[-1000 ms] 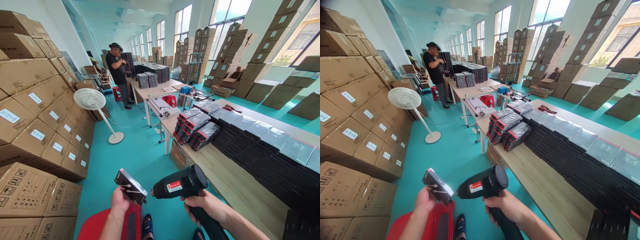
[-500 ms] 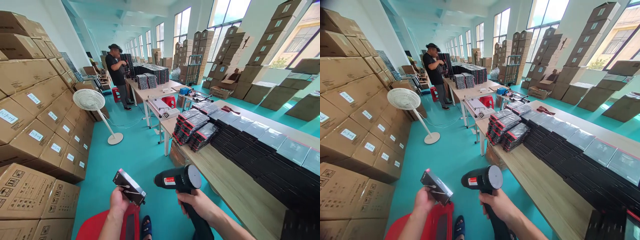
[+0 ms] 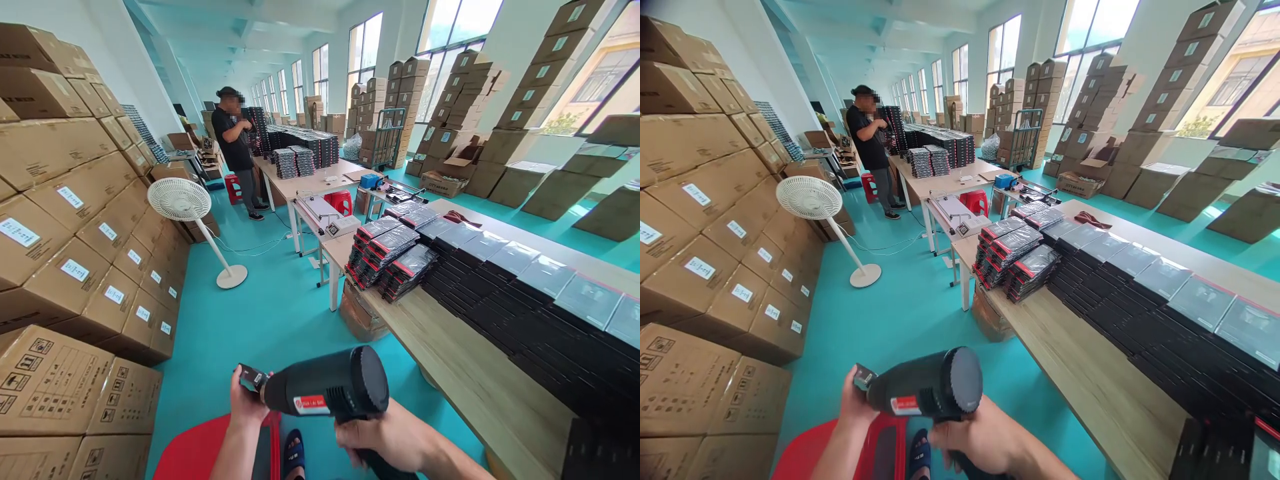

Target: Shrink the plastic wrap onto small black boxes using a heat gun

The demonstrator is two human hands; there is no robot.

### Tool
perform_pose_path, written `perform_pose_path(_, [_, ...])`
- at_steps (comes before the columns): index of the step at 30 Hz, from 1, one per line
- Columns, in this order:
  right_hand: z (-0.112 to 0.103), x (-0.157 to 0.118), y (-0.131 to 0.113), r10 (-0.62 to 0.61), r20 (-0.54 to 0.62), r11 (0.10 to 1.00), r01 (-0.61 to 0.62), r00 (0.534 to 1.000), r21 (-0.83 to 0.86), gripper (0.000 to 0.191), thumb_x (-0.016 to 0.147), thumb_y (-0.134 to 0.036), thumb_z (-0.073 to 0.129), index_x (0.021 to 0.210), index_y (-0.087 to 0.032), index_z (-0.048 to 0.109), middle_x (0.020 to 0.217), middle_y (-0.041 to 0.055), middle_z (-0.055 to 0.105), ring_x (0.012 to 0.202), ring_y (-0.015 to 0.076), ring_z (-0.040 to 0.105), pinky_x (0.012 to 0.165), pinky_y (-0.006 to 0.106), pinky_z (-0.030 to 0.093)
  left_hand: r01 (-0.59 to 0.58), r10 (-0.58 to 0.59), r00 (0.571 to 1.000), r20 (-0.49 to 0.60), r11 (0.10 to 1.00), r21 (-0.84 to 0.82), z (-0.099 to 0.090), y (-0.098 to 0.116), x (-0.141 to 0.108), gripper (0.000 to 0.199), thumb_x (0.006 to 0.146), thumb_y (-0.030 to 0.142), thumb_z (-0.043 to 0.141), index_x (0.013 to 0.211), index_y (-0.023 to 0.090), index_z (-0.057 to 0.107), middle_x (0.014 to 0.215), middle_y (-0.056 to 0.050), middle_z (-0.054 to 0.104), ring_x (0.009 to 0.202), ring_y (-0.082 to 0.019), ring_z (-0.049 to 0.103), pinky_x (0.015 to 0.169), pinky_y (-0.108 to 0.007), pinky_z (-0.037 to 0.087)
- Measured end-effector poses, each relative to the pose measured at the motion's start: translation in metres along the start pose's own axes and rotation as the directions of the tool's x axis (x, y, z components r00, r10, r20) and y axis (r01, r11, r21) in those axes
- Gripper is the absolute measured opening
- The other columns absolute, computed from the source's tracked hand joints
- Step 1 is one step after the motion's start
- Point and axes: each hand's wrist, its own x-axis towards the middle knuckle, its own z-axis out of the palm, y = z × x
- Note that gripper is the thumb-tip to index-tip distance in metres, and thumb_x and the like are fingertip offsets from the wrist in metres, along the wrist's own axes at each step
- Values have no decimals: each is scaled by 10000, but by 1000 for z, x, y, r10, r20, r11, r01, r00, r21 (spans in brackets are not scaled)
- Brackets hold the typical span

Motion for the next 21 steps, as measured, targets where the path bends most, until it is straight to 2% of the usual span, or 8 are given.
perform_pose_path(2, [-1,-8,-1,15,9,988,-13,1000,-156,90,709,-266,660,670,-209,603,574,-19,556,572,161,509,558,291,385,17,-17,1000,12,1000,-26,-1,0,0,265,832,465,566,728,227,514,650,-23,589,561,-205,619,566,-374,551])
perform_pose_path(4, [-6,-17,5,53,-41,981,-60,998,-187,80,691,-264,670,667,-215,610,581,-12,568,589,171,510,561,297,378,18,-16,999,33,998,-58,-2,0,-3,214,833,414,544,725,232,519,662,-25,605,596,-206,640,612,-379,569])
perform_pose_path(8, [-21,-29,29,210,-130,977,-205,969,50,158,717,-346,661,758,-195,639,619,3,602,572,169,540,569,302,390,64,-50,968,247,997,-49,-4,-2,-13,228,842,334,530,954,185,660,927,-134,734,883,-285,724,836,-489,577])
perform_pose_path(11, [-21,-27,37,225,-117,961,-200,967,190,294,662,-346,698,903,-184,655,655,-3,621,576,164,565,545,282,399,65,-96,908,407,994,90,-5,-5,-23,367,855,324,571,1162,144,662,1163,-188,726,1054,-325,707,939,-537,538])
perform_pose_path(15, [-9,-7,22,138,-37,970,-127,990,209,292,653,-343,708,875,-159,658,651,14,640,539,155,559,512,277,412,67,-235,892,387,914,401,-6,-10,-31,463,812,474,674,1117,126,688,960,-174,767,854,-358,742,760,-502,582])
perform_pose_path(17, [-10,7,12,59,-115,977,-34,992,213,305,666,-389,726,850,-162,638,661,10,634,526,151,552,502,285,429,-23,-226,900,372,829,559,-7,-11,-30,442,743,457,752,1046,140,698,818,-132,756,700,-332,724,647,-452,569])
perform_pose_path(19, [-17,17,5,21,-233,979,28,972,204,306,706,-429,716,834,-171,614,680,-3,617,540,137,549,509,276,441,-226,-89,906,414,725,651,-6,-9,-28,407,674,350,813,1019,170,694,773,-78,737,641,-279,689,610,-395,545])
perform_pose_path(21, [-25,19,2,16,-292,980,42,956,193,284,750,-430,692,829,-172,603,691,-12,605,546,120,544,511,261,440,-463,79,850,521,584,666,-5,-6,-24,379,611,240,829,965,202,700,778,-25,714,682,-232,658,637,-333,522])
